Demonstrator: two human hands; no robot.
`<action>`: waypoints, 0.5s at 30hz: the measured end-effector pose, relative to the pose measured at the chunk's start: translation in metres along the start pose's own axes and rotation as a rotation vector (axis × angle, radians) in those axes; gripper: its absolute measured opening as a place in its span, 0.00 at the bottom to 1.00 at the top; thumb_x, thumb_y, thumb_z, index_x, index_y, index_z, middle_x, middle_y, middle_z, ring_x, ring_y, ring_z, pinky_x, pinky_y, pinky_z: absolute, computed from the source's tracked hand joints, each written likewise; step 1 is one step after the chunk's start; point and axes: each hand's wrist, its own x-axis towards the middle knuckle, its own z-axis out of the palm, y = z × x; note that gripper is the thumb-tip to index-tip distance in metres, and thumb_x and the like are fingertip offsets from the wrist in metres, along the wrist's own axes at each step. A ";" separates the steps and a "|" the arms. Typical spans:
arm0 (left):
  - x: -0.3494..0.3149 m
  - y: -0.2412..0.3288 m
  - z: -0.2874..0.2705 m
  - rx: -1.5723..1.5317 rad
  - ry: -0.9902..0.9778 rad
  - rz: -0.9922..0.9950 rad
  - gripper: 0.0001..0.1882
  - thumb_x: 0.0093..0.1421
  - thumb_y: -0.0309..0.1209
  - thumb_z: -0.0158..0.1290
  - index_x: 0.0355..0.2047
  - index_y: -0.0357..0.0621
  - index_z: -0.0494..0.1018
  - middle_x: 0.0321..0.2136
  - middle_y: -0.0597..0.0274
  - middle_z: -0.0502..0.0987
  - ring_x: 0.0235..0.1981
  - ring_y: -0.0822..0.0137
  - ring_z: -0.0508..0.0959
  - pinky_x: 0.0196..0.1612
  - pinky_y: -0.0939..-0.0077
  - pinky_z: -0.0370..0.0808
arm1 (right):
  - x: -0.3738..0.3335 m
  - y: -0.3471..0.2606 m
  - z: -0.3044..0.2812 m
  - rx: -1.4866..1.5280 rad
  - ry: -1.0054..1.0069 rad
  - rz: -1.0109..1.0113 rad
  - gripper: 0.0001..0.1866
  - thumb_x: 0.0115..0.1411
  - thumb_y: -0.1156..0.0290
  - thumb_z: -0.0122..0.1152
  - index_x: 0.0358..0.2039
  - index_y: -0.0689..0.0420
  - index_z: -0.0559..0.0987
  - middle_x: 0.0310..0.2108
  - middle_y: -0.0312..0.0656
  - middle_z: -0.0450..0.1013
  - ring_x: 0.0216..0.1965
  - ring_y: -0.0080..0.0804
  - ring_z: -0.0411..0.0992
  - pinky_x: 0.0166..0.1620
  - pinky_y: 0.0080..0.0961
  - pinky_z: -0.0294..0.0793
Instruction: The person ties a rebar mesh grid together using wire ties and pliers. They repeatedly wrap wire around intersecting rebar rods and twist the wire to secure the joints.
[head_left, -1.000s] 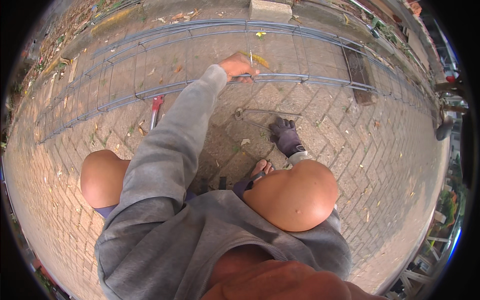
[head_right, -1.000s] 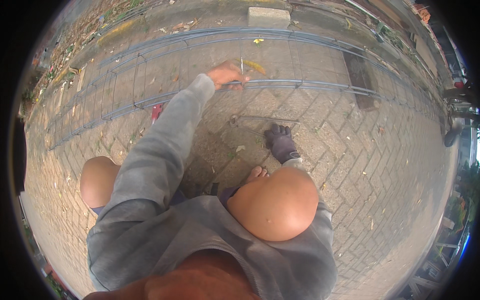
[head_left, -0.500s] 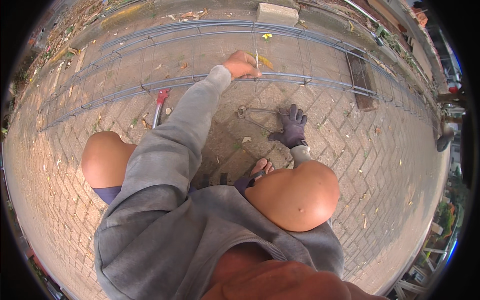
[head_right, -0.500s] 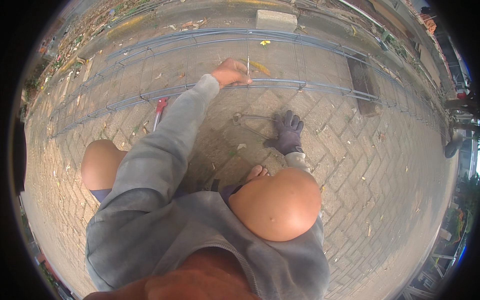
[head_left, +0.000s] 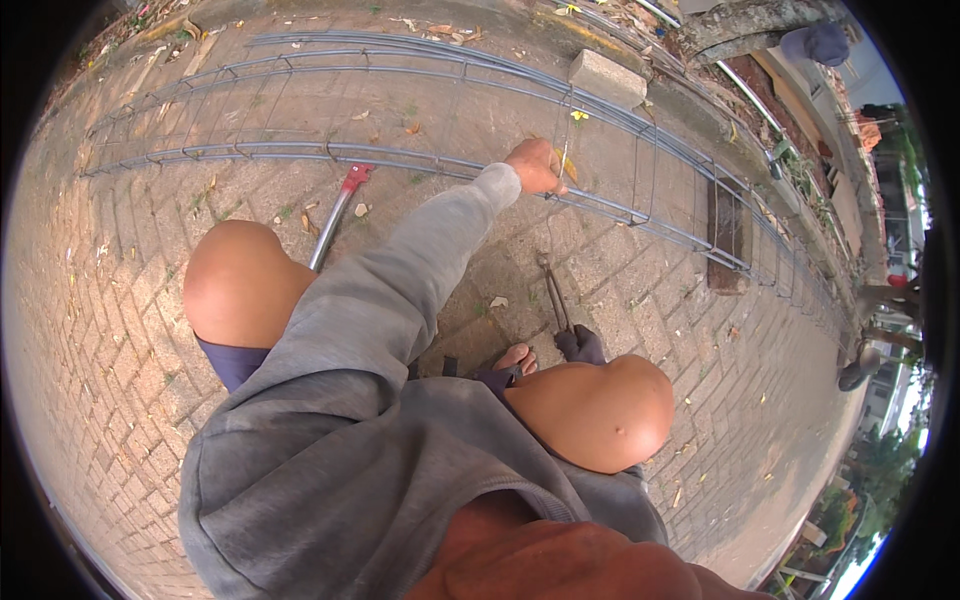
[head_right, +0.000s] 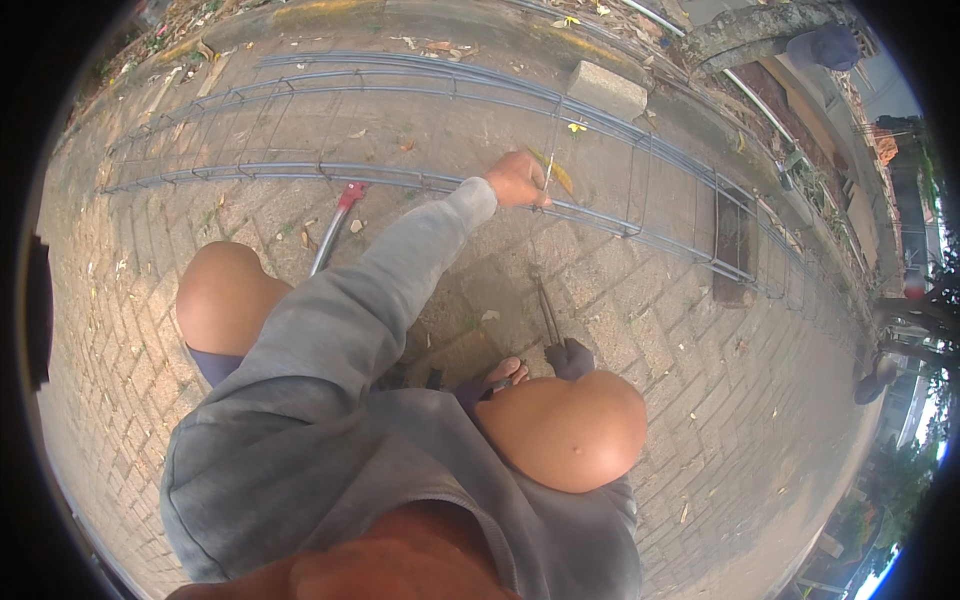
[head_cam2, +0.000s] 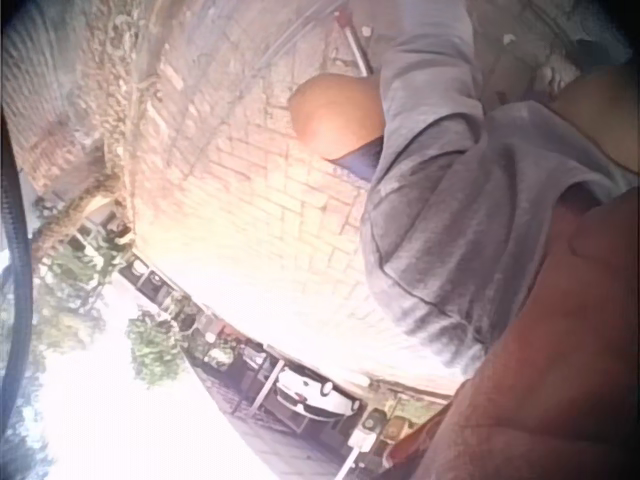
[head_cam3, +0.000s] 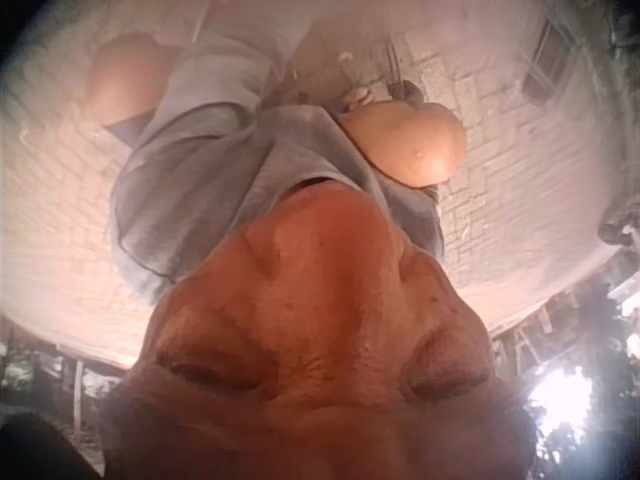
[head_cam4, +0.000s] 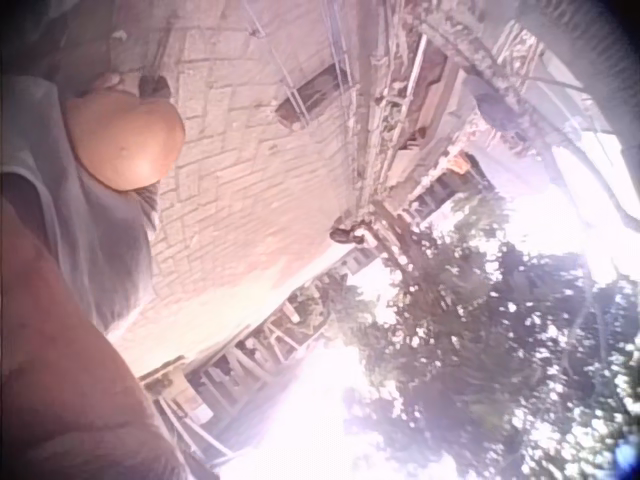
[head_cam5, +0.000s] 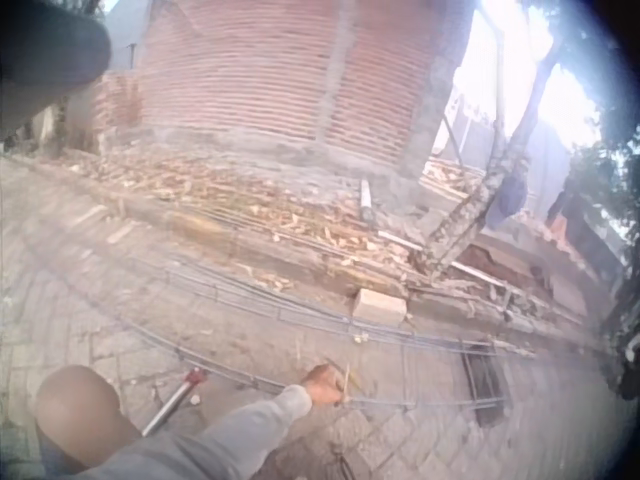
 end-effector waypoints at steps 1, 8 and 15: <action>0.000 -0.001 0.001 -0.009 0.000 0.006 0.19 0.45 0.39 0.73 0.31 0.37 0.85 0.31 0.46 0.85 0.35 0.53 0.84 0.43 0.63 0.78 | -0.008 0.007 -0.009 0.105 0.041 0.016 0.28 0.60 0.57 0.68 0.52 0.67 0.78 0.49 0.57 0.79 0.46 0.51 0.80 0.51 0.42 0.78; 0.006 0.000 0.003 0.031 -0.044 0.006 0.17 0.47 0.39 0.73 0.28 0.37 0.85 0.29 0.48 0.85 0.34 0.53 0.85 0.43 0.61 0.79 | -0.095 -0.080 -0.124 0.675 0.080 -0.120 0.19 0.65 0.66 0.64 0.52 0.63 0.78 0.35 0.44 0.79 0.31 0.29 0.78 0.37 0.30 0.80; -0.001 0.002 0.000 -0.036 0.020 0.019 0.16 0.46 0.38 0.73 0.27 0.37 0.85 0.27 0.49 0.84 0.33 0.55 0.84 0.41 0.63 0.79 | 0.069 -0.214 -0.183 0.492 -0.039 -0.187 0.16 0.62 0.70 0.66 0.48 0.60 0.75 0.31 0.41 0.77 0.23 0.26 0.75 0.23 0.27 0.76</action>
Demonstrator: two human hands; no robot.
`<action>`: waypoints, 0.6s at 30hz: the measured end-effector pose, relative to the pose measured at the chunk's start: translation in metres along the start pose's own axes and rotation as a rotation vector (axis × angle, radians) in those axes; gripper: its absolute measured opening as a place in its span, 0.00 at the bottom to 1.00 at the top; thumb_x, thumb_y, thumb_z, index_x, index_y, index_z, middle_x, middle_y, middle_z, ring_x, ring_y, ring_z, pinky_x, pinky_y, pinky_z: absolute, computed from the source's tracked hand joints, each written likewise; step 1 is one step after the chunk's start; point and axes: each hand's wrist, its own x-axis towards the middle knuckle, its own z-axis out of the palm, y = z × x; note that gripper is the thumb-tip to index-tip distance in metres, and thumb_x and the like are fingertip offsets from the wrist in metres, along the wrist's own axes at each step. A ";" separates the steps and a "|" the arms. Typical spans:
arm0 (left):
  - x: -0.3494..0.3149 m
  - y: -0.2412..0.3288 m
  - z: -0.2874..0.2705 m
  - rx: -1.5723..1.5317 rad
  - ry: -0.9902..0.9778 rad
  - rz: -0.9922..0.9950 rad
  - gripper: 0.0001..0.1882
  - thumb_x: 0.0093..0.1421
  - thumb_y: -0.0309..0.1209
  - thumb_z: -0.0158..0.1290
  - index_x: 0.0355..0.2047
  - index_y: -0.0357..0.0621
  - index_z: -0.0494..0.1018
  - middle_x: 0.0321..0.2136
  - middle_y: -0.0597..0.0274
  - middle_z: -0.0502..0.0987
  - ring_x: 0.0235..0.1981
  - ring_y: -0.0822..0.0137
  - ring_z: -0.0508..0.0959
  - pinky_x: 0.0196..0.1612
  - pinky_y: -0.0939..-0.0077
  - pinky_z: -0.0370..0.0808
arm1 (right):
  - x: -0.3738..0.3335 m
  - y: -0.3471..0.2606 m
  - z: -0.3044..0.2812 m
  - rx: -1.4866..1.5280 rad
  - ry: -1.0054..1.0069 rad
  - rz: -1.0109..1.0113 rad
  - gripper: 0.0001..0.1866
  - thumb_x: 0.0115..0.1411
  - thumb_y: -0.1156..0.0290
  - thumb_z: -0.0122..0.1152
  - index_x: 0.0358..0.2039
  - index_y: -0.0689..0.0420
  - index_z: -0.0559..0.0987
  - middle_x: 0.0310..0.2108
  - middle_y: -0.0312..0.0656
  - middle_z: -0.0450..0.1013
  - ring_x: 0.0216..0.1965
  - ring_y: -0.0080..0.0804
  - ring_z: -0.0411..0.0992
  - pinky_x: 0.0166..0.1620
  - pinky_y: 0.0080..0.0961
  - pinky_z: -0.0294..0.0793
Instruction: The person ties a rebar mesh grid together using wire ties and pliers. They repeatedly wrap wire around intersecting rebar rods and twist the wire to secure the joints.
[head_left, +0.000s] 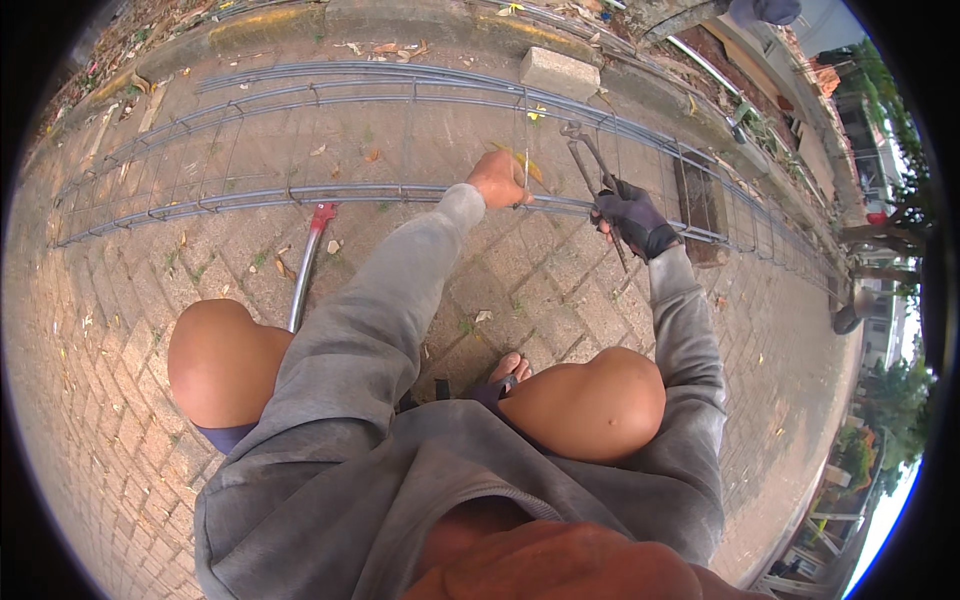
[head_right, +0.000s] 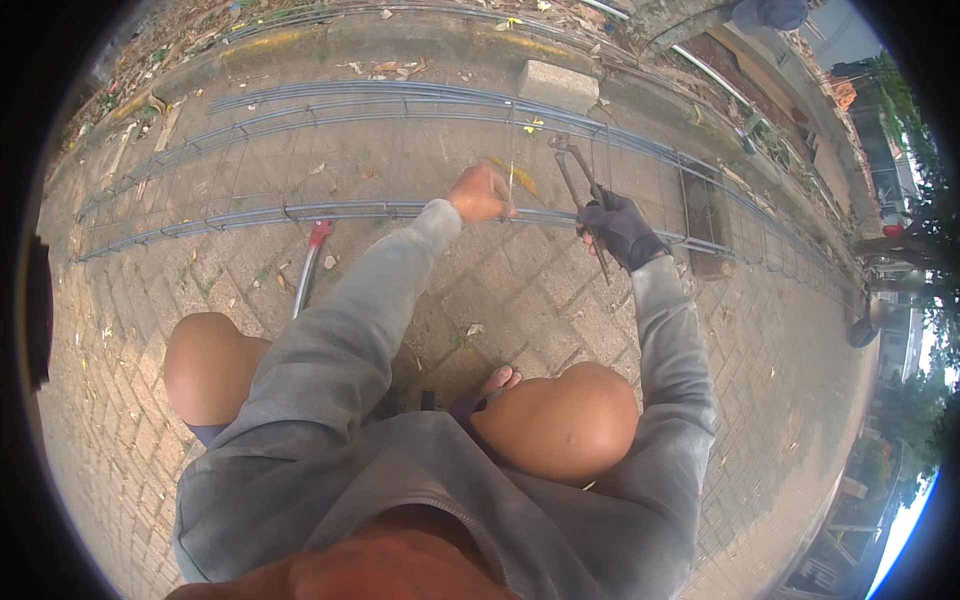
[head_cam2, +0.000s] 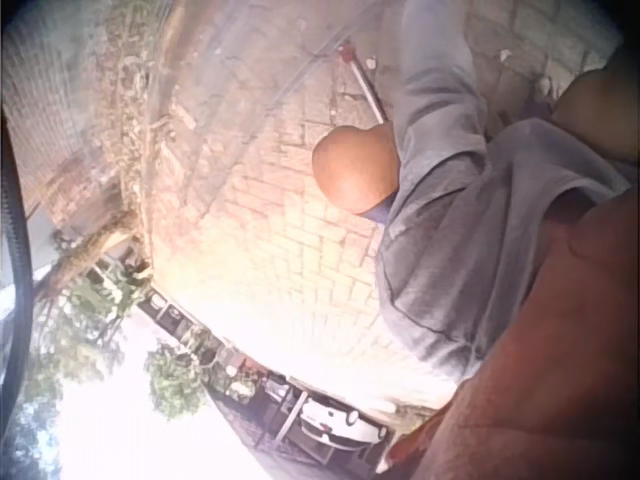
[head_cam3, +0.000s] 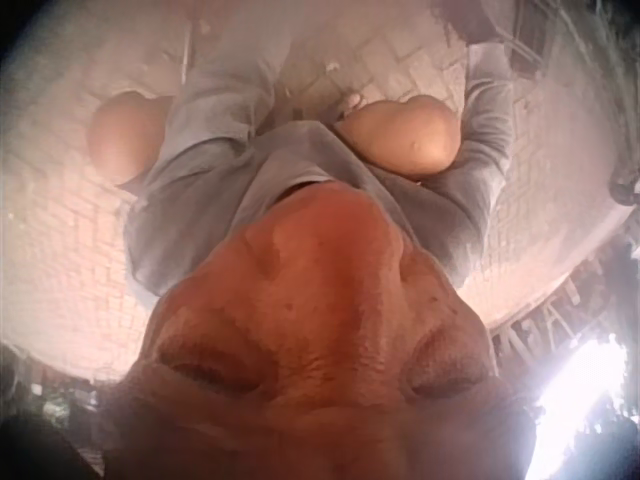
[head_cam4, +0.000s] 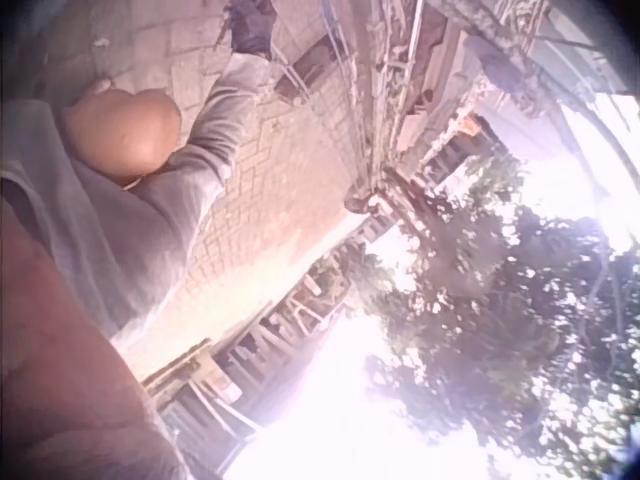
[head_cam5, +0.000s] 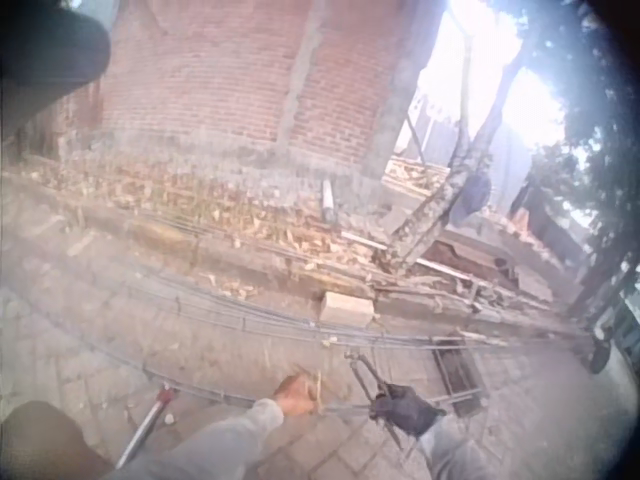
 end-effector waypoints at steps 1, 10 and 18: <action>-0.001 0.000 0.000 -0.026 0.012 0.001 0.16 0.46 0.37 0.73 0.28 0.37 0.85 0.27 0.49 0.84 0.32 0.55 0.84 0.40 0.63 0.79 | 0.027 -0.003 0.005 0.027 0.031 0.004 0.14 0.62 0.72 0.66 0.46 0.61 0.75 0.32 0.42 0.77 0.23 0.28 0.74 0.23 0.29 0.76; -0.004 0.003 -0.004 -0.081 -0.029 -0.030 0.17 0.44 0.32 0.73 0.30 0.32 0.84 0.28 0.46 0.84 0.32 0.56 0.84 0.40 0.63 0.78 | 0.122 -0.006 0.029 -0.012 0.144 -0.092 0.11 0.61 0.72 0.65 0.40 0.65 0.76 0.24 0.42 0.76 0.20 0.27 0.75 0.20 0.23 0.70; -0.005 0.009 -0.005 -0.017 -0.035 -0.020 0.19 0.44 0.34 0.75 0.32 0.33 0.84 0.31 0.46 0.85 0.35 0.55 0.84 0.42 0.64 0.79 | 0.192 0.006 0.049 -0.166 0.187 -0.113 0.13 0.59 0.71 0.67 0.42 0.61 0.78 0.22 0.42 0.78 0.16 0.25 0.71 0.17 0.25 0.64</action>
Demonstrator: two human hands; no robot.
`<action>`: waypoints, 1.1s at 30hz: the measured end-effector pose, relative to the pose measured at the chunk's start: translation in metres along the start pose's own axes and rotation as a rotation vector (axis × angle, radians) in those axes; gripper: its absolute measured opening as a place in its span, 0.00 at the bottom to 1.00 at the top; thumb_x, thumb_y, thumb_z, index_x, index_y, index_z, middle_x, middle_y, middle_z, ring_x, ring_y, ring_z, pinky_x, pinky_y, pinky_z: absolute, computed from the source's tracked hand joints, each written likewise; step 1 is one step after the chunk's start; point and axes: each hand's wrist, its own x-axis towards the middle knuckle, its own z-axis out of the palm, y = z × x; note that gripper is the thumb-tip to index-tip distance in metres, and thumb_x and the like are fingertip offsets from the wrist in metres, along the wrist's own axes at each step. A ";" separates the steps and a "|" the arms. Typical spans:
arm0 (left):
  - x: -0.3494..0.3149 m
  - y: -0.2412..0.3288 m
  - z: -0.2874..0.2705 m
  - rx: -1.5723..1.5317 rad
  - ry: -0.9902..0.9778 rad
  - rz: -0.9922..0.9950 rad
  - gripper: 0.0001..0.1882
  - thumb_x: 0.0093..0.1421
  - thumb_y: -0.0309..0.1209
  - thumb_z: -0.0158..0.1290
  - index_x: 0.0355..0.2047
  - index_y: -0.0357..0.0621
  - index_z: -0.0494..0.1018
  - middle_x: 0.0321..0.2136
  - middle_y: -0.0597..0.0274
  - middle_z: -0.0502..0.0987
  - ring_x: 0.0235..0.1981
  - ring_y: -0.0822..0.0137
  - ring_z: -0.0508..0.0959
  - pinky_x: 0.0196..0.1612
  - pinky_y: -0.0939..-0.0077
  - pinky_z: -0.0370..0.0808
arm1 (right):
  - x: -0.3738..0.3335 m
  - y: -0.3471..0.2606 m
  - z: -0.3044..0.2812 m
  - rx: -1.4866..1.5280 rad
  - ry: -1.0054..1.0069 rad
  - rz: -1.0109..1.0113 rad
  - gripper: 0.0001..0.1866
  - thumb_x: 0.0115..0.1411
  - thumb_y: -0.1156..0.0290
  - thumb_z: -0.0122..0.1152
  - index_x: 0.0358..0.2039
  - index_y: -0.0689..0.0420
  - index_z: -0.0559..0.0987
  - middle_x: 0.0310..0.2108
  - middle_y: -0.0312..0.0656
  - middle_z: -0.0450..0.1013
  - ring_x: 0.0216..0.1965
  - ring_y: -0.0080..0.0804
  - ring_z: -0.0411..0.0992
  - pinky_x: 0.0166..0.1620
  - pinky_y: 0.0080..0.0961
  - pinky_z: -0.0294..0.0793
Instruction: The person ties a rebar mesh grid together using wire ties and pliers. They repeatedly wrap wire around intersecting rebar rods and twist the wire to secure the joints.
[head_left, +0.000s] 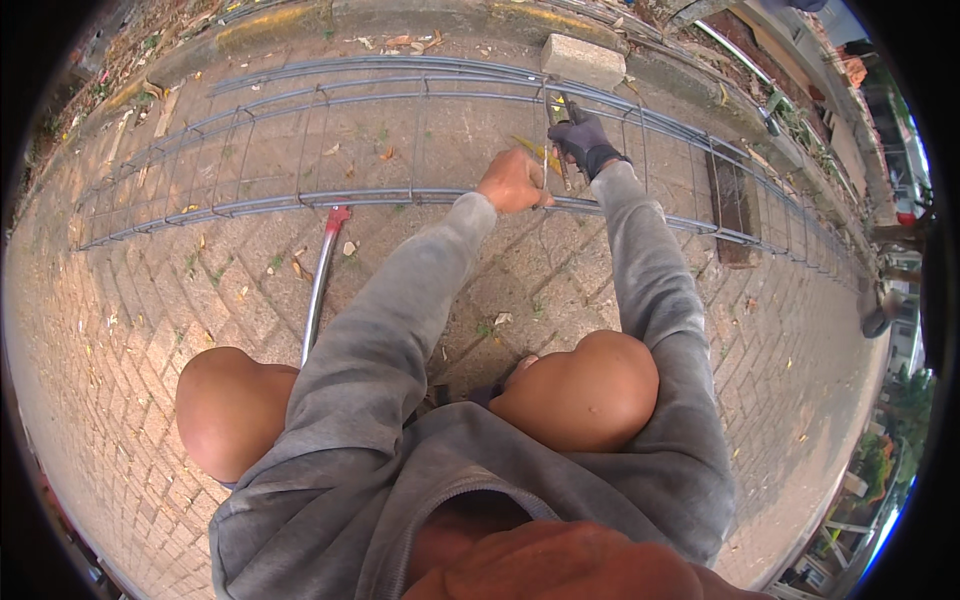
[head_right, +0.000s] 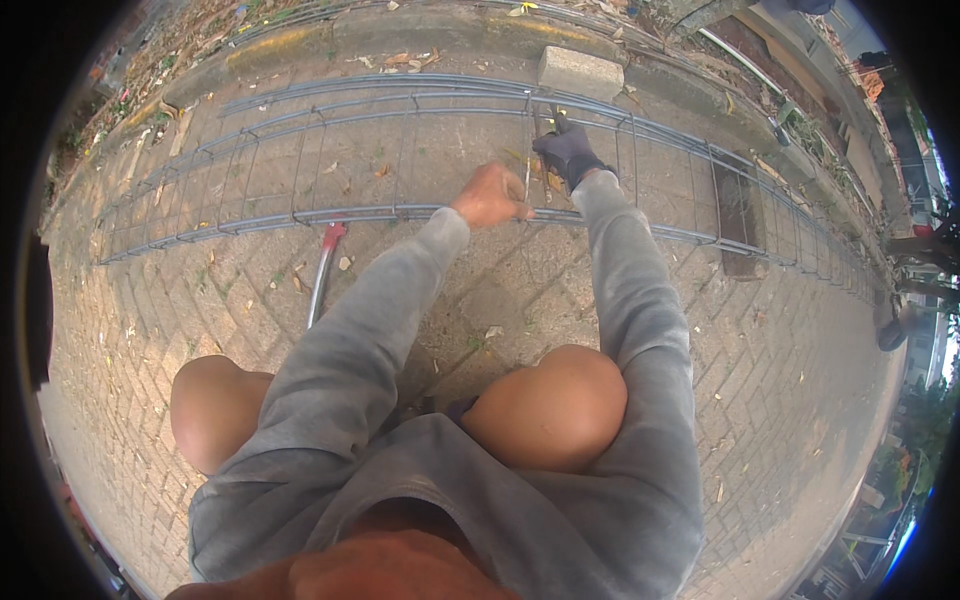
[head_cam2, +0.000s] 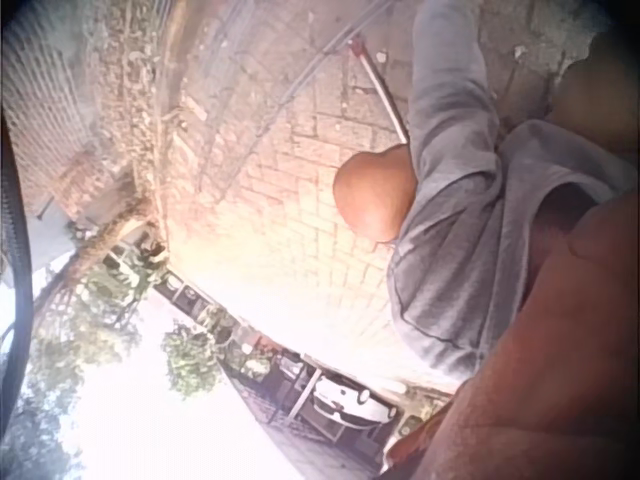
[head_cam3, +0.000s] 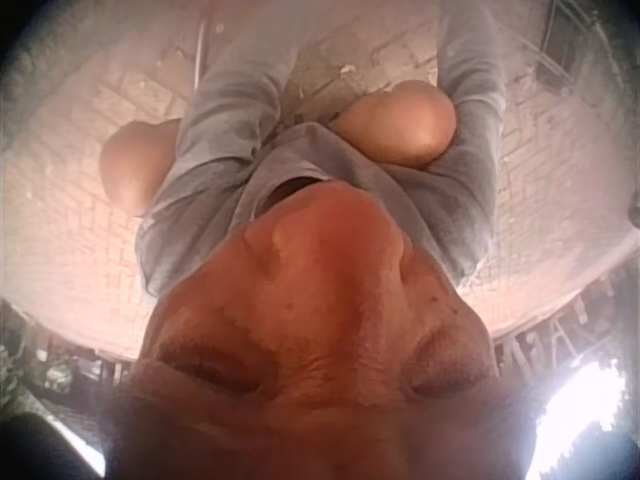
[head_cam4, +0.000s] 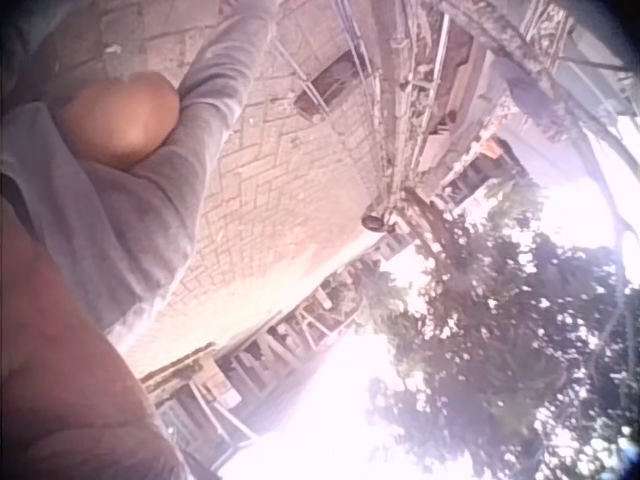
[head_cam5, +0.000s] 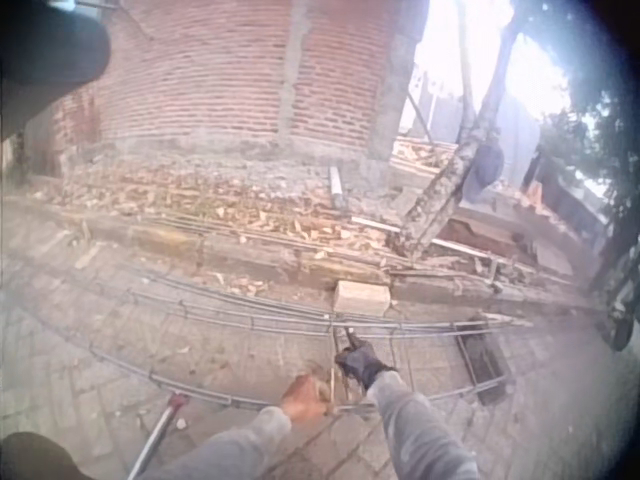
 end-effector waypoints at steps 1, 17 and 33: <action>0.000 0.000 0.000 0.013 0.000 0.010 0.19 0.44 0.34 0.75 0.32 0.33 0.84 0.31 0.46 0.85 0.35 0.55 0.85 0.42 0.63 0.79 | 0.005 0.000 0.002 -0.022 -0.078 -0.025 0.16 0.58 0.71 0.68 0.45 0.62 0.78 0.22 0.43 0.78 0.15 0.26 0.70 0.17 0.26 0.64; 0.000 -0.006 0.006 -0.122 0.030 -0.012 0.16 0.45 0.32 0.74 0.30 0.32 0.84 0.28 0.50 0.84 0.30 0.62 0.83 0.38 0.68 0.78 | -0.004 -0.011 0.003 0.003 0.012 0.120 0.08 0.58 0.68 0.68 0.29 0.61 0.81 0.20 0.39 0.77 0.14 0.25 0.71 0.16 0.23 0.62; -0.004 0.006 -0.003 -0.136 -0.038 -0.090 0.15 0.51 0.30 0.71 0.34 0.31 0.83 0.29 0.50 0.83 0.30 0.64 0.82 0.36 0.69 0.78 | -0.085 -0.033 -0.050 -0.154 -0.102 0.008 0.12 0.60 0.63 0.66 0.34 0.60 0.81 0.23 0.35 0.77 0.16 0.19 0.71 0.18 0.19 0.62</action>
